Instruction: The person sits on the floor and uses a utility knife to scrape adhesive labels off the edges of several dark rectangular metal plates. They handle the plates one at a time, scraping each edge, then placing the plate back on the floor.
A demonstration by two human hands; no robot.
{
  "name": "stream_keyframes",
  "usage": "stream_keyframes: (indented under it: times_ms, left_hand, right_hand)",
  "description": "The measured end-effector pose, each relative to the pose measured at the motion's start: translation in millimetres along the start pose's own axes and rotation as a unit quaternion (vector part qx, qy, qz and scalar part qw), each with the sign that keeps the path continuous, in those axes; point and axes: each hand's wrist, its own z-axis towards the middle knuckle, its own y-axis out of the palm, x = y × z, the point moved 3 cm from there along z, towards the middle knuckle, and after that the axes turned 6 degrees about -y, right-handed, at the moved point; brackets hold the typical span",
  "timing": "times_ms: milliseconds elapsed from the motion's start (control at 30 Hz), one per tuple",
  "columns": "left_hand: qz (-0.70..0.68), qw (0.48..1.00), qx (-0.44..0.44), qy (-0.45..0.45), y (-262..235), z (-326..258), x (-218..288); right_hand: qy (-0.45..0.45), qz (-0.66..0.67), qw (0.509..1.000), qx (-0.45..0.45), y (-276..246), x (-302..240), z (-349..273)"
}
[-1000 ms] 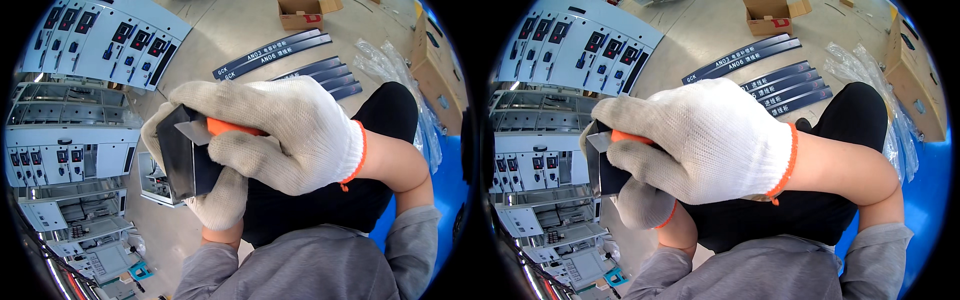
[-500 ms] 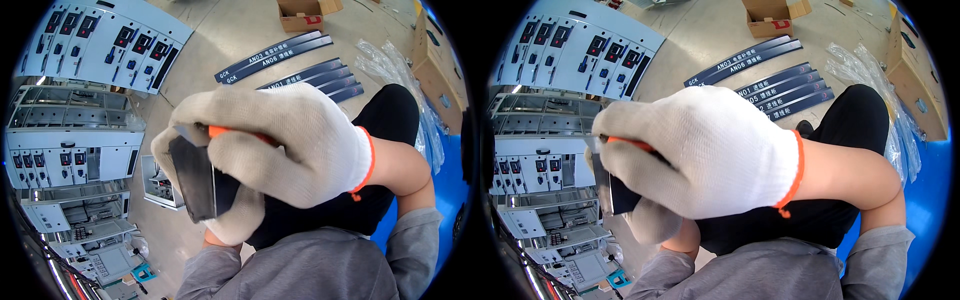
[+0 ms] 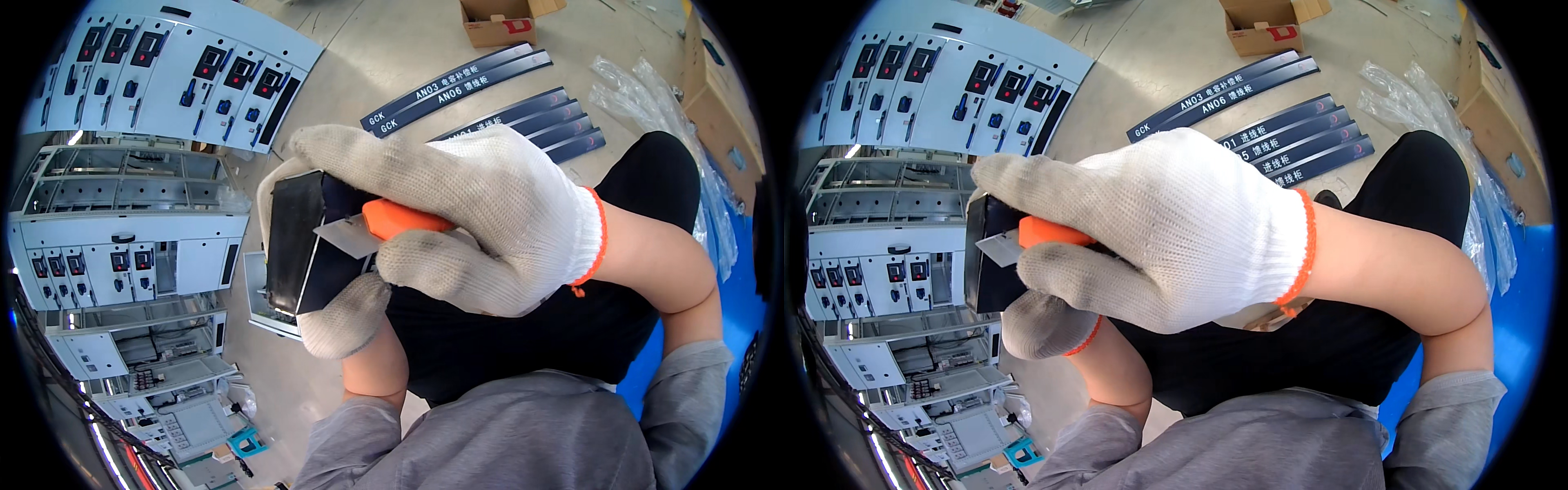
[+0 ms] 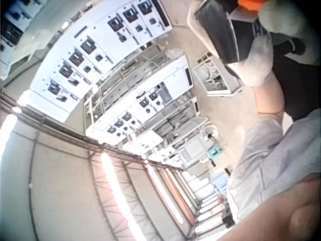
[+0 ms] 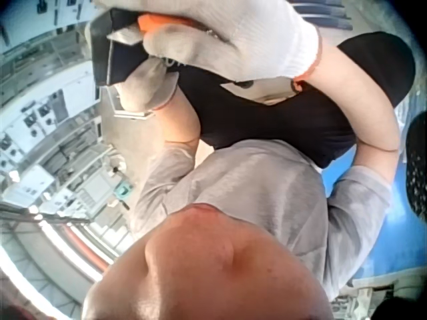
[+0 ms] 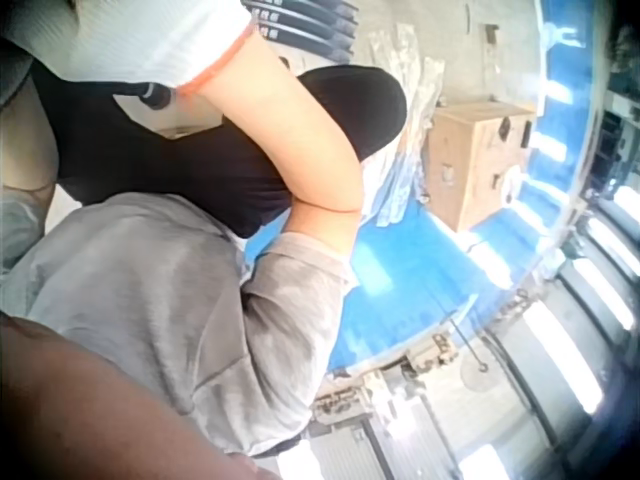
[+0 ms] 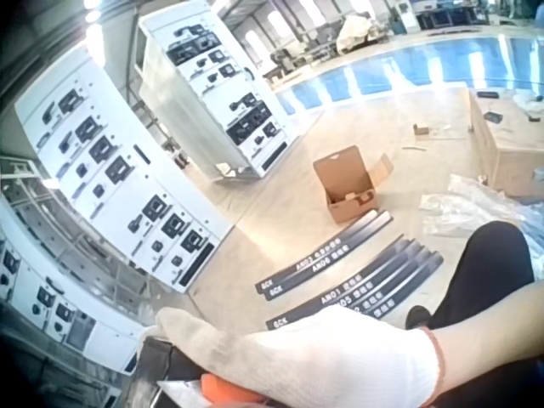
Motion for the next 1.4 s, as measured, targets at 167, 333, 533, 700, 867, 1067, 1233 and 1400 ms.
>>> stream_keyframes:
  times_ms: [167, 333, 533, 700, 867, 1067, 1233, 1400]
  left_hand:
    - [-0.031, 0.999, -0.014, 0.018, 8, 0, 12]
    - [-0.078, 0.997, -0.018, -0.008, 14, 3, 21]
    - [-0.152, 0.988, 0.001, -0.026, 8, -2, 9]
    - [-0.024, 0.999, 0.027, -0.024, 7, -8, 13]
    - [0.116, 0.991, -0.061, -0.020, 9, -3, 47]
    - [0.084, 0.995, -0.048, -0.036, 17, -10, 52]
    - [0.018, 0.995, -0.062, -0.082, 16, -14, 52]
    - [0.126, 0.983, -0.131, -0.023, 19, -18, 60]
  right_hand:
    - [-0.003, -0.023, 1.000, 0.008, 2, 1, 0]
    - [0.004, -0.023, 1.000, -0.001, 2, 2, -1]
    - [-0.014, -0.030, 0.999, -0.009, 0, 2, -1]
    - [-0.003, -0.023, 1.000, -0.016, -1, -1, 3]
    - [0.025, -0.008, 0.999, -0.037, -5, -9, 4]
    - [0.035, -0.031, 0.998, -0.041, -8, -18, 9]
    - [0.079, -0.033, 0.994, -0.061, -11, -25, 11]
    - [0.099, -0.043, 0.993, -0.047, -9, -30, 11]
